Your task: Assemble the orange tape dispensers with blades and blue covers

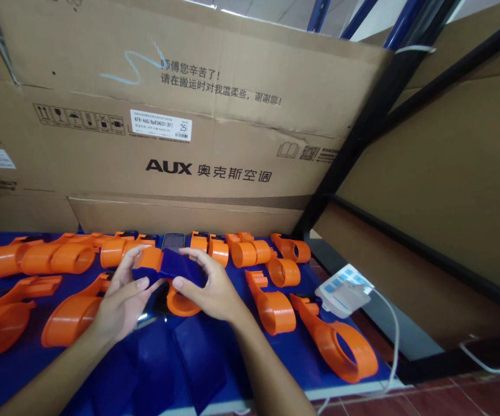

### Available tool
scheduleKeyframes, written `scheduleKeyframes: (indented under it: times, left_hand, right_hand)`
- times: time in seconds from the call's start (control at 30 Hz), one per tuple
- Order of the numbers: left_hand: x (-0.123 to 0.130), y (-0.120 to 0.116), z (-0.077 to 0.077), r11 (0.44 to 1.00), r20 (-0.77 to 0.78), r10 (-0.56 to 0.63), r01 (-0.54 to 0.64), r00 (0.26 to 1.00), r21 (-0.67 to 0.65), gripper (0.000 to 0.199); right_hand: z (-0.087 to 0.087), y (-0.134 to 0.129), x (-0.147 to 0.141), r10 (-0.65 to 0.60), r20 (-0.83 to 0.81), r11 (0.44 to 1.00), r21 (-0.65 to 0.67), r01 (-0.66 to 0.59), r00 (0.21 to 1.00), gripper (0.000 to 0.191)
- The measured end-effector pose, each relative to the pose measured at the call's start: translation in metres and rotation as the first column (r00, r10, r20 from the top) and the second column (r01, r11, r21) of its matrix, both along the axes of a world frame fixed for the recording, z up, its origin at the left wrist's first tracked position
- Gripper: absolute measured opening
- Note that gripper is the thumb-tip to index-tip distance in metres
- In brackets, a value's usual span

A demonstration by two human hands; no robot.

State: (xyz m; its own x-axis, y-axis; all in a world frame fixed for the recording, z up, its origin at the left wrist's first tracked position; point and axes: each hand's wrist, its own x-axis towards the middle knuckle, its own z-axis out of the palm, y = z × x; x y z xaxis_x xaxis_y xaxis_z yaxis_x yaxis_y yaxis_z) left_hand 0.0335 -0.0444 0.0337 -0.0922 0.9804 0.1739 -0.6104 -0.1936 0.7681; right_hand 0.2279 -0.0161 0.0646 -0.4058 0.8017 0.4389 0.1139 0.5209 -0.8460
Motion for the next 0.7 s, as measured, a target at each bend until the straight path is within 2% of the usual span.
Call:
scheduleKeyframes:
  times: [0.1, 0.17, 0.27, 0.4, 0.53, 0.63, 0.7]
  left_hand:
    - [-0.002, -0.004, 0.0, 0.998, 0.015, -0.022, 0.021, 1.0, 0.058, 0.058]
    - [-0.002, -0.007, 0.0, 0.994, 0.03, -0.043, 0.04, 0.999, 0.103, 0.057]
    - [0.0, -0.008, -0.001, 0.99, 0.03, -0.061, 0.057, 0.998, 0.13, 0.055]
    - [0.003, -0.007, 0.001, 0.998, -0.028, -0.001, 0.003, 1.0, 0.067, 0.057]
    - [0.005, -0.004, 0.003, 0.996, -0.089, 0.086, -0.085, 0.992, 0.019, 0.051]
    - [0.004, -0.002, 0.003, 0.995, -0.1, 0.097, -0.095, 0.99, 0.02, 0.049]
    - [0.003, -0.002, 0.002, 0.997, -0.053, 0.077, -0.078, 0.996, -0.011, 0.051]
  right_hand:
    - [0.0, -0.001, 0.002, -0.004, 0.089, 0.998, 0.065, -0.002, 0.996, 0.044]
    - [-0.002, -0.001, 0.003, -0.089, 0.116, 0.981, 0.185, 0.066, 0.989, 0.051]
    - [-0.007, 0.0, 0.005, -0.274, 0.133, 0.881, 0.432, 0.193, 0.952, 0.07]
    - [-0.015, 0.004, 0.009, -0.418, 0.201, 0.737, 0.645, 0.202, 0.886, 0.078]
    - [-0.019, 0.005, 0.01, -0.461, 0.229, 0.658, 0.736, 0.158, 0.857, 0.075]
    - [-0.019, 0.004, 0.01, -0.474, 0.232, 0.641, 0.752, 0.152, 0.85, 0.074]
    - [-0.019, 0.004, 0.009, -0.482, 0.237, 0.644, 0.749, 0.157, 0.844, 0.072]
